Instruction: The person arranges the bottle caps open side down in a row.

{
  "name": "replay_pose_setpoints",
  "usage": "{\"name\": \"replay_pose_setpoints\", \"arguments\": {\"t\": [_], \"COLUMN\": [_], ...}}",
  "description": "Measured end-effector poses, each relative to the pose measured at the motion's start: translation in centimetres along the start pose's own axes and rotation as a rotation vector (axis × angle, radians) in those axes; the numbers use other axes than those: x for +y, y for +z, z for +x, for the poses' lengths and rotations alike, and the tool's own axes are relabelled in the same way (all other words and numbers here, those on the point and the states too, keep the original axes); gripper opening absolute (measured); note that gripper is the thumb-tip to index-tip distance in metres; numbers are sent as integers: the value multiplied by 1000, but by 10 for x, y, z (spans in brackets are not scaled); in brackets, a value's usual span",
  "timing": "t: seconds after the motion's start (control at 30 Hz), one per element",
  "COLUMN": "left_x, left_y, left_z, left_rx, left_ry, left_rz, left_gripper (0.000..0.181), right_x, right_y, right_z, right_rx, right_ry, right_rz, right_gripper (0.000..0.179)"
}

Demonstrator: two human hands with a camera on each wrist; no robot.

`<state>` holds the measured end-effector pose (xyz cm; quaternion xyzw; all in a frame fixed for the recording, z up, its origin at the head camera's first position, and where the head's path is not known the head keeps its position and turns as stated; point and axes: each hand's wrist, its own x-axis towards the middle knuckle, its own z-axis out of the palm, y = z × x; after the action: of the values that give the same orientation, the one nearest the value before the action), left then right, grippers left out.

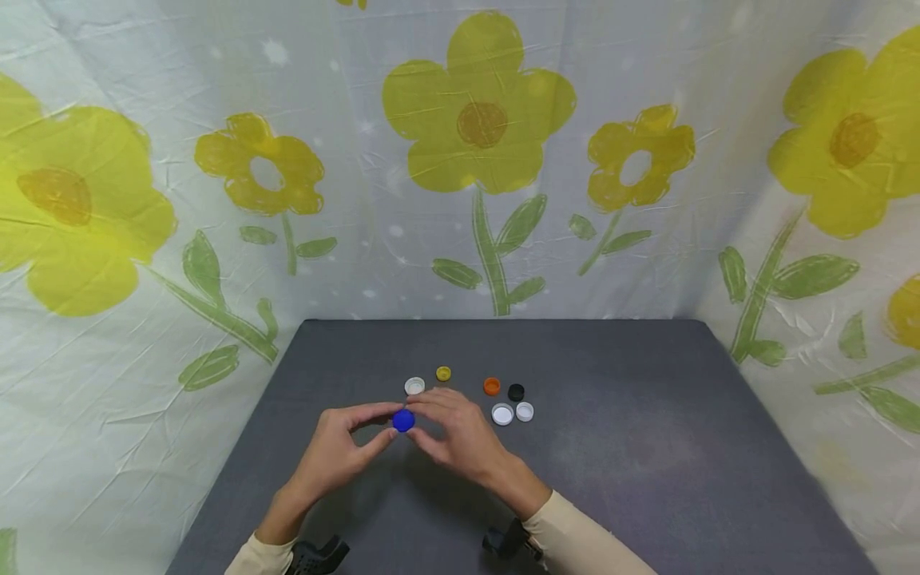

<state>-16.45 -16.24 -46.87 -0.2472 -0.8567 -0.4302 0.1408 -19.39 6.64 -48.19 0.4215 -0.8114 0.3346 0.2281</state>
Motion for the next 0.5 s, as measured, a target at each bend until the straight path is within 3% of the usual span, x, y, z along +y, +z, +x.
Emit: {"name": "replay_pose_setpoints", "arguments": {"t": [0.23, 0.37, 0.5], "left_x": [7, 6, 3], "left_y": [-7, -9, -11], "left_z": [-3, -6, -10], "left_rx": [-17, -55, -107], "left_ry": [52, 86, 95], "left_rz": [160, 214, 268], "left_gripper": [30, 29, 27], "right_x": [-7, -11, -13], "right_y": [0, 5, 10], "right_z": [2, 1, -2], "right_rx": [-21, -30, -91], "right_ry": [6, -13, 10], "right_rz": [25, 15, 24], "right_gripper": [33, 31, 30]}}
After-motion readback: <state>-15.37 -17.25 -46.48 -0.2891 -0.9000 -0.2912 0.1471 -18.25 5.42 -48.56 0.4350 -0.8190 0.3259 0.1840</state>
